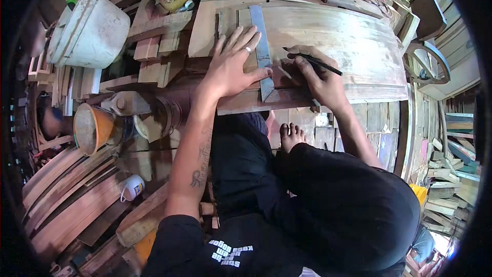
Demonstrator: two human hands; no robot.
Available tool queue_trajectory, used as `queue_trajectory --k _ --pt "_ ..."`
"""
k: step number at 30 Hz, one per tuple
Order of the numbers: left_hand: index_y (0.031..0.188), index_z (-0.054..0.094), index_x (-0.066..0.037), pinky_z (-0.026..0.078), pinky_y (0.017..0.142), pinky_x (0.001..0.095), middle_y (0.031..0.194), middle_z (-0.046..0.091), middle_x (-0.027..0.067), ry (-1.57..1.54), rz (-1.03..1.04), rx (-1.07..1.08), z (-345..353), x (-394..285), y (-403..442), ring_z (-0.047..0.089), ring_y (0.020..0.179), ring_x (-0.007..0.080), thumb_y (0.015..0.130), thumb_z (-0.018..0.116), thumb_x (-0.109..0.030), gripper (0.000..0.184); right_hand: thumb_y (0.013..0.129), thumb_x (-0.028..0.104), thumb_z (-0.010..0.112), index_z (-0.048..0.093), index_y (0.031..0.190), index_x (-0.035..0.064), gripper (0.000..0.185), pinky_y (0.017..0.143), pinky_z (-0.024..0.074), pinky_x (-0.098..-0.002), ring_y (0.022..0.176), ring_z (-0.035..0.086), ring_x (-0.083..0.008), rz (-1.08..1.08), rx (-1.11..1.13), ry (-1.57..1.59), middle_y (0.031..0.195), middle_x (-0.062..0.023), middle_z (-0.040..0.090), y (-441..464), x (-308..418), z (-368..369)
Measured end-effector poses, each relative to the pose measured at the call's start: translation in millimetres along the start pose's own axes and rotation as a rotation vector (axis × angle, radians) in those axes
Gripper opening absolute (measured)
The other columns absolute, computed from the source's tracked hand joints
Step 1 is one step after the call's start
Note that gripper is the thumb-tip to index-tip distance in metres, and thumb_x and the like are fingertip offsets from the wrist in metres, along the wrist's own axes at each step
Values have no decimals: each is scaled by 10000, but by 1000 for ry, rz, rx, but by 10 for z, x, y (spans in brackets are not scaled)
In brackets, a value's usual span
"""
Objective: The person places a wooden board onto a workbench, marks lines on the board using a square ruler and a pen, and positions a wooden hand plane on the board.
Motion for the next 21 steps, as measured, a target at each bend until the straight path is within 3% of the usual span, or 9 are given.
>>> queue_trajectory --k 1,6,12,15,17,18,21 --pt "1680 357 -143 122 1323 577 1764 285 105 -3 -3 -4 -9 -13 -6 188 1643 354 898 759 -620 1000 1100 118 597 676 1271 -37 244 945 558 -334 1041 713 -184 -9 12 -43 1122 -127 758 -3 -1 0" --pt "1667 375 -111 124 1321 585 1754 306 113 -20 -5 -3 -66 -59 -32 202 1638 368 882 789 -587 1007 1090 86 598 669 1257 -51 227 932 566 -321 1048 730 -178 105 30 59 1086 -134 766 -34 -112 14" --pt "1647 400 -67 140 1325 559 1742 320 143 -74 19 14 -132 -120 -71 208 1633 391 834 858 -520 1038 1087 79 598 679 1237 -53 215 937 569 -326 1049 744 -200 94 56 24 1085 -146 774 -20 -14 -9" --pt "1589 501 -88 240 1308 508 1688 410 149 -120 12 -2 -209 -89 -7 300 1600 372 892 838 -387 830 1085 80 600 685 1231 -46 211 928 571 -327 1047 748 -205 97 47 58 1085 -147 778 2 -13 -13" --pt "1455 646 -87 358 1259 456 1571 553 148 -157 7 -18 -326 -54 111 464 1506 347 986 754 -258 511 1036 110 662 715 1217 21 208 851 590 -395 982 772 -339 51 14 -12 1065 -175 765 -5 25 -24" --pt "1364 696 -68 408 1208 448 1479 618 144 -169 -19 -40 -349 -4 180 544 1416 350 992 740 -210 401 1036 110 662 715 1217 21 208 851 590 -395 982 772 -339 52 13 -11 1065 -175 765 -9 12 -23" --pt "1277 706 -58 443 1154 444 1396 643 139 -220 -78 57 -398 44 412 570 1357 355 981 748 -214 337 1036 105 657 713 1207 18 200 854 588 -395 974 768 -342 92 9 65 1053 -173 764 -19 -34 -7"
Point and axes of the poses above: each hand's wrist, its own y-axis towards the middle knuckle, its own z-axis out of the palm, x = y × z, the point moved 6 cm from there along y, towards the middle knuckle
